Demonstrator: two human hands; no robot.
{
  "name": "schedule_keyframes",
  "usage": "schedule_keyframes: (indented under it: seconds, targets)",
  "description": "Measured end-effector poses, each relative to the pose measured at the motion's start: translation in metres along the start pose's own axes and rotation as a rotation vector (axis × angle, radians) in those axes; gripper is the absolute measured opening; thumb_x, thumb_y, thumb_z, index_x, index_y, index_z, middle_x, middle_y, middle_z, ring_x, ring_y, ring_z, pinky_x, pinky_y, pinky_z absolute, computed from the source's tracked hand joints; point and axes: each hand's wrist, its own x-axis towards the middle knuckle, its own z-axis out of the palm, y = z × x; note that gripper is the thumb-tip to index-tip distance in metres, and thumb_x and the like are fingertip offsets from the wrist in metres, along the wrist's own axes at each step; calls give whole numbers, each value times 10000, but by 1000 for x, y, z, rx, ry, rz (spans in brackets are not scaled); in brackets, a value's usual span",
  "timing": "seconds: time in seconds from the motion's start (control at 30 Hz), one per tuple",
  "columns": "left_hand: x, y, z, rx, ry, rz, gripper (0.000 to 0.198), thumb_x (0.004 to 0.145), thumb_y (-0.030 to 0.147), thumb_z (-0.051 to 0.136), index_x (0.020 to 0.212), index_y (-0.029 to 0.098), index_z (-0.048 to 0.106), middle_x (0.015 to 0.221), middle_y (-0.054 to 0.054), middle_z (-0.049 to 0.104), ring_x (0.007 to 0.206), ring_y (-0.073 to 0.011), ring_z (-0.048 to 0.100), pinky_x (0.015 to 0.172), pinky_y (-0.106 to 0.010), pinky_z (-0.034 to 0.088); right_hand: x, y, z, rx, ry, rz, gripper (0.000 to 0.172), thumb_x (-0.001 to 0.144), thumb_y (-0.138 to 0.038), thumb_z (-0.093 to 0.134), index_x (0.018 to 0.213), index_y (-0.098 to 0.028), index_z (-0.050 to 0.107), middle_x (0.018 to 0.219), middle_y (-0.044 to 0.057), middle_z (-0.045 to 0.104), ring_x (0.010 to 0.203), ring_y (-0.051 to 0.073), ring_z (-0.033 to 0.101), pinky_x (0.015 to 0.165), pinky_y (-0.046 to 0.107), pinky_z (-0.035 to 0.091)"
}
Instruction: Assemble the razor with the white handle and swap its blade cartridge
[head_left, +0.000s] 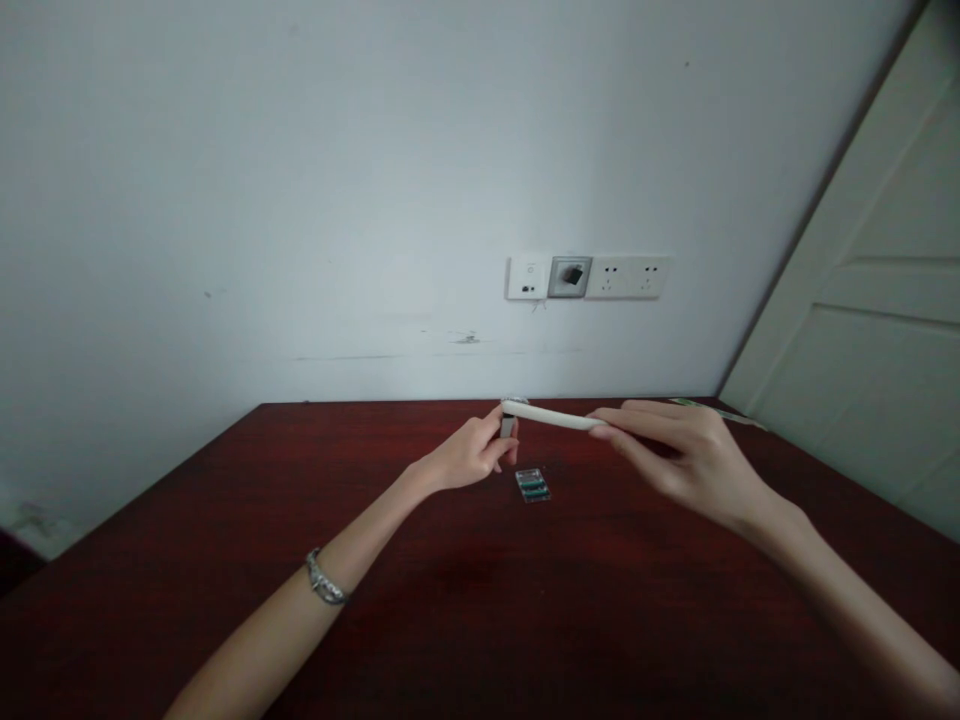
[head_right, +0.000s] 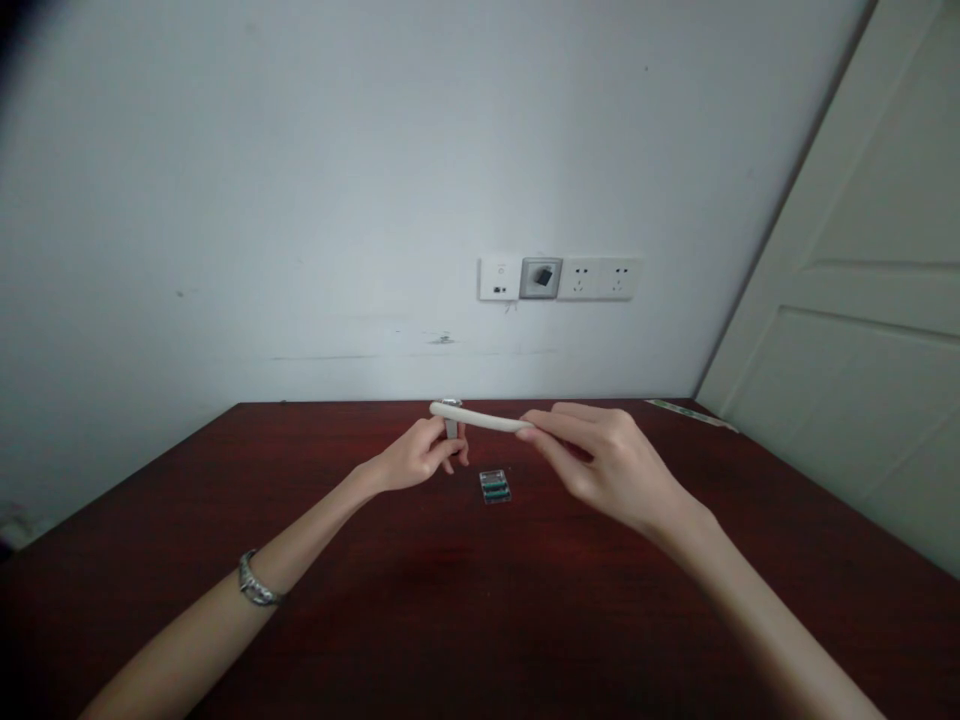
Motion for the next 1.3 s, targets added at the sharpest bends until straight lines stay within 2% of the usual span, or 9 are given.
schedule_keyframes:
  seconds: [0.17,0.3,0.53,0.83,1.0,1.17,1.3]
  targets:
    - [1,-1,2,-51,-3,12,135,898,265,421,873,140,466,738,-28,595,615,-109,591,527,-228,522,0,-2,5,11,-86,23,234,903,-271,484,920,-161,690,711,61,670,578,146,577,557,271,447]
    - [1,1,1,-124,9,11,144,895,284,440,864,144,445,723,-30,589,651,-125,605,525,-229,529,1,-4,6,51,12,82,228,903,-287,485,900,-172,682,726,55,677,572,142,570,545,269,439]
    - [0,1,-3,-220,8,13,175,876,309,490,884,136,466,685,-22,580,627,-129,611,535,-246,527,1,-2,9,52,-31,41,214,899,-265,493,886,-171,684,747,60,685,572,141,572,547,274,441]
    - [-2,-3,-5,-255,31,24,188,861,312,514,827,135,462,659,-23,581,609,-118,599,555,-241,517,1,-3,16,57,96,87,205,896,-279,496,931,-175,669,742,62,687,596,156,596,549,282,472]
    - [0,-7,-4,-241,22,-1,188,856,310,519,807,135,469,651,-22,586,590,-114,595,562,-246,517,2,-2,8,47,6,70,223,900,-284,487,867,-185,685,728,52,691,563,148,588,531,275,456]
    - [0,-4,-2,-274,21,4,186,849,309,524,821,143,446,636,-16,588,568,-115,589,547,-248,508,2,-2,3,58,62,100,201,891,-279,507,888,-181,683,775,57,702,623,158,619,572,276,473]
    - [0,1,-1,-282,8,7,184,844,306,522,800,140,456,627,-18,581,565,-120,589,542,-253,509,1,3,7,78,-31,94,222,893,-288,500,871,-178,692,780,59,703,621,159,617,578,280,468]
